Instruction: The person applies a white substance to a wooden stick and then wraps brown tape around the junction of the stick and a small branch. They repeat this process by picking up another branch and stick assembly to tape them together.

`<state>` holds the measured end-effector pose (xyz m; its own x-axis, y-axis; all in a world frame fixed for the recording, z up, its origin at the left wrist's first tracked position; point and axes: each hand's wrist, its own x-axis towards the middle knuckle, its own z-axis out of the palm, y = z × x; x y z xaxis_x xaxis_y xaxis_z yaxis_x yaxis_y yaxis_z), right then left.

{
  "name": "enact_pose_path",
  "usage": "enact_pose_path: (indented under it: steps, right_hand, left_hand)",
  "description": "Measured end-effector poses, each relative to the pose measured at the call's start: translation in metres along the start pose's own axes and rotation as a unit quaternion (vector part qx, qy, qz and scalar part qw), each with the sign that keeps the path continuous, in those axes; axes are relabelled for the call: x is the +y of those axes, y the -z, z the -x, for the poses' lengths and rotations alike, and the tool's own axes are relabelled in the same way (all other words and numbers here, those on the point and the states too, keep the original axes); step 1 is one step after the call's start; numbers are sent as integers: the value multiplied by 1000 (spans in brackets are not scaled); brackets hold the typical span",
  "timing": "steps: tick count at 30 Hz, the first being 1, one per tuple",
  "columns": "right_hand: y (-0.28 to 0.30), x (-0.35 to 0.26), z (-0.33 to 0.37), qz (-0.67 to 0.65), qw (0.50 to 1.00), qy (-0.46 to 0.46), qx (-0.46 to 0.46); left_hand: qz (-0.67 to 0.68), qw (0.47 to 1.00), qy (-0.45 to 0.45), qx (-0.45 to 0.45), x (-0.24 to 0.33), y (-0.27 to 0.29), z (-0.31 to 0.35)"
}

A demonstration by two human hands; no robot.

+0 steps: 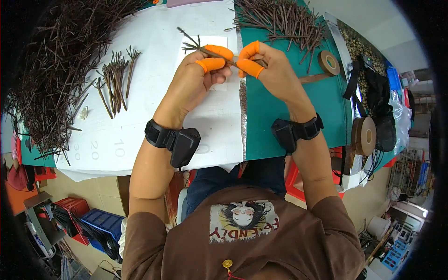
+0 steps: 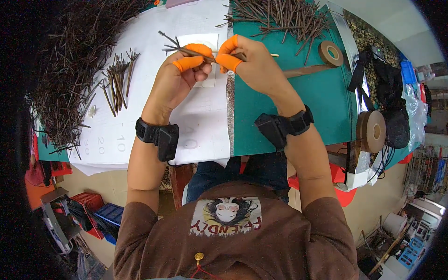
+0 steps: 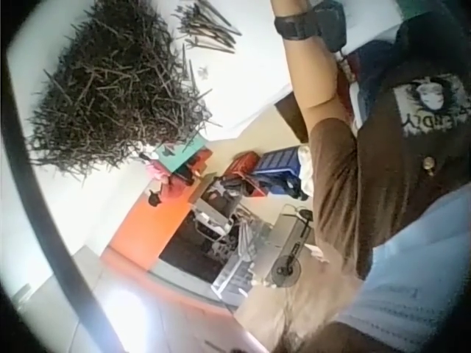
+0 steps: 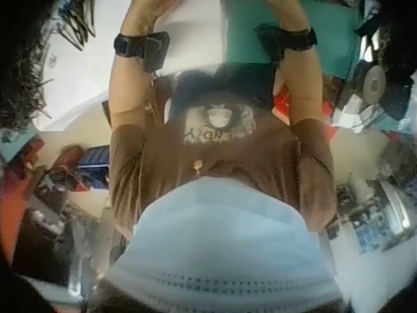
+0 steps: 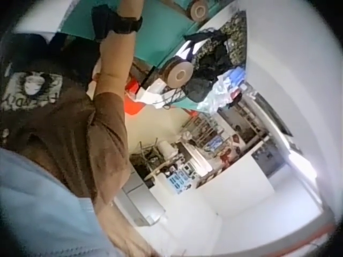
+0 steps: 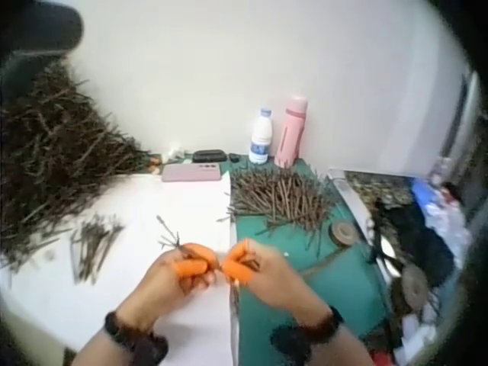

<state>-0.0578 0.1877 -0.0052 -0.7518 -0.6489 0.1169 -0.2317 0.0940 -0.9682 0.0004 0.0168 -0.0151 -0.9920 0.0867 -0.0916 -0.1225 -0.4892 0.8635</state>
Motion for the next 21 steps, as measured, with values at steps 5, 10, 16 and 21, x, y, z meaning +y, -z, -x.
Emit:
enact_pose_path:
  steps: [5, 10, 16, 21]
  right_hand:
    - [-2, 0, -1, 25, 996, 64, 62]
    - [-5, 1, -1, 60, 992, 80, 78]
    - [-4, -5, 1, 95, 993, 52, 53]
    - [2, -1, 0, 124, 990, 51, 54]
  left_hand:
    - [-11, 998, -2, 62, -1, -10, -1]
    - [-43, 997, 2, 69, -6, -10, -2]
    - [-129, 984, -16, 123, -8, -12, -2]
    - [-191, 972, -5, 135, -5, -10, -2]
